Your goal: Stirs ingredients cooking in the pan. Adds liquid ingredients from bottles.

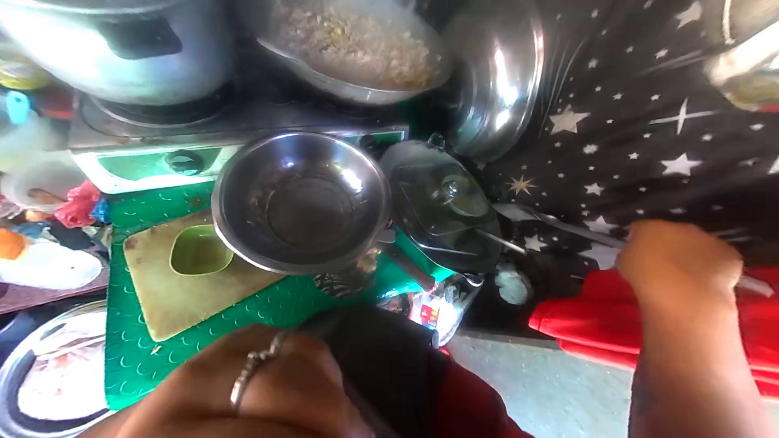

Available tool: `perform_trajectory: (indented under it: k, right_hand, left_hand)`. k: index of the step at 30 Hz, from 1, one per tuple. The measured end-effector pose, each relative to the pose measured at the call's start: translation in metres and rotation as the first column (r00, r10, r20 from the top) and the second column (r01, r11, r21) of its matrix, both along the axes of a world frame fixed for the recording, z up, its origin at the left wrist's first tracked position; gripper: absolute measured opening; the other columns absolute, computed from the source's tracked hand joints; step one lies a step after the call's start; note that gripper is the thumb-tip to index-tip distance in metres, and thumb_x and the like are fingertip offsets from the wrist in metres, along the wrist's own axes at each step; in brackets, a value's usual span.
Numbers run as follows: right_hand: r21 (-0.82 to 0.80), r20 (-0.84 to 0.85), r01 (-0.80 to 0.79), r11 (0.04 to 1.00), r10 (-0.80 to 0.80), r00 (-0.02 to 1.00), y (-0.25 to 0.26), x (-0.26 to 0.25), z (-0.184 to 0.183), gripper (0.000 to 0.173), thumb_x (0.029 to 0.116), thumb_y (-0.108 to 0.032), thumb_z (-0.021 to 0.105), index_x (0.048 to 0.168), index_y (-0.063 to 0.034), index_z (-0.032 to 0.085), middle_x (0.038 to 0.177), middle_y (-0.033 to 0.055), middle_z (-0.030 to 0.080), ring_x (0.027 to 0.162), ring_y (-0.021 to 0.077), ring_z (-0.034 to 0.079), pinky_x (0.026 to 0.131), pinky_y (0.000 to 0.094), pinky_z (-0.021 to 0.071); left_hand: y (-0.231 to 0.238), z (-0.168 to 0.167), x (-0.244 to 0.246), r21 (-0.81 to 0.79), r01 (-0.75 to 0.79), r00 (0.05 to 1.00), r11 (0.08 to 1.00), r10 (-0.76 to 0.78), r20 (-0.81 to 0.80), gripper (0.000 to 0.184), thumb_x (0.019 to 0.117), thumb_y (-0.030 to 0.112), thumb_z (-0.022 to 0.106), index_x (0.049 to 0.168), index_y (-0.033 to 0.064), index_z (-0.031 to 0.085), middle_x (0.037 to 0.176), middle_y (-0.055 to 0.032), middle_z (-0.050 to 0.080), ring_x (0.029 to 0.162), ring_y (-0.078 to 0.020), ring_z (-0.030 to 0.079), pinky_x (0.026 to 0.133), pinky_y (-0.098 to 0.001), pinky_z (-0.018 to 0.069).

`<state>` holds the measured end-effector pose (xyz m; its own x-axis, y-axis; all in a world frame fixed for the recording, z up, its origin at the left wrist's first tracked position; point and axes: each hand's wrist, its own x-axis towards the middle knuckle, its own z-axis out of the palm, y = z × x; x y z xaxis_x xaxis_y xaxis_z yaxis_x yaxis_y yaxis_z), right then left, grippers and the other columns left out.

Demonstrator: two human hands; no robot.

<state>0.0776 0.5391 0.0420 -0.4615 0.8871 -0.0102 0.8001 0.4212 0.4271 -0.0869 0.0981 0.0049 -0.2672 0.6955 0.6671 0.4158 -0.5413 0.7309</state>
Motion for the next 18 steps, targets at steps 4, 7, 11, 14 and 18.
perform_trajectory:
  k: [4,7,11,14,18]
  right_hand:
    - [-0.256,-0.026,-0.046,0.966,0.041,0.999,0.023,0.012,-0.007,0.028,0.0902,-0.012,0.077,0.108,0.0076,0.069,0.109,0.0364,0.067,0.107,0.056,0.063,0.087,0.0758,0.0464]
    - [-0.421,-0.213,-0.098,0.902,0.006,0.977,0.047,0.02,-0.01,0.025,0.0943,-0.015,0.074,0.108,0.0057,0.07,0.096,0.028,0.071,0.085,0.0431,0.07,0.079,0.0636,0.0554]
    - [-0.424,-0.658,-0.387,0.819,0.015,0.753,0.056,-0.011,-0.002,0.036,0.0983,-0.021,0.071,0.122,0.0045,0.063,0.085,0.021,0.067,0.064,0.028,0.063,0.061,0.0496,0.0556]
    - [-0.162,-0.714,-0.571,0.805,0.304,0.631,0.048,-0.065,0.03,0.037,0.1011,-0.031,0.066,0.118,0.0015,0.069,0.089,0.0246,0.068,0.074,0.0379,0.065,0.069,0.0635,0.0523]
    - [0.087,-0.455,-0.614,0.785,0.579,0.676,-0.001,-0.15,0.083,0.036,0.1047,-0.036,0.06,0.12,-0.0066,0.074,0.111,0.0346,0.068,0.107,0.0591,0.062,0.085,0.0807,0.0429]
  left_hand:
    - [-0.013,0.004,-0.011,0.188,-0.368,0.904,0.911,0.398,-0.156,0.017,0.1006,0.024,0.064,0.096,0.0091,0.07,0.094,-0.0013,0.072,0.092,-0.011,0.069,0.08,-0.0247,0.0563]
    - [-0.017,0.007,-0.02,0.29,-0.567,0.763,0.771,0.624,-0.169,0.016,0.1003,0.026,0.065,0.1,0.0122,0.072,0.094,0.0022,0.073,0.09,-0.0103,0.071,0.079,-0.0244,0.0585]
    - [-0.004,0.014,-0.048,0.294,-0.663,0.62,0.689,0.725,-0.3,0.013,0.0996,0.026,0.063,0.102,0.0174,0.072,0.105,0.0082,0.072,0.102,-0.0065,0.067,0.089,-0.0266,0.0557]
    - [0.024,0.017,-0.085,0.295,-0.677,0.532,0.675,0.725,-0.438,0.013,0.0946,0.02,0.064,0.094,0.0116,0.074,0.103,0.0011,0.072,0.103,-0.0096,0.064,0.09,-0.0285,0.051]
    - [0.065,0.009,-0.157,0.23,-0.762,0.361,0.606,0.692,-0.625,0.019,0.0977,0.015,0.061,0.098,0.0054,0.077,0.104,-0.0095,0.073,0.104,-0.0232,0.067,0.095,-0.0378,0.0539]
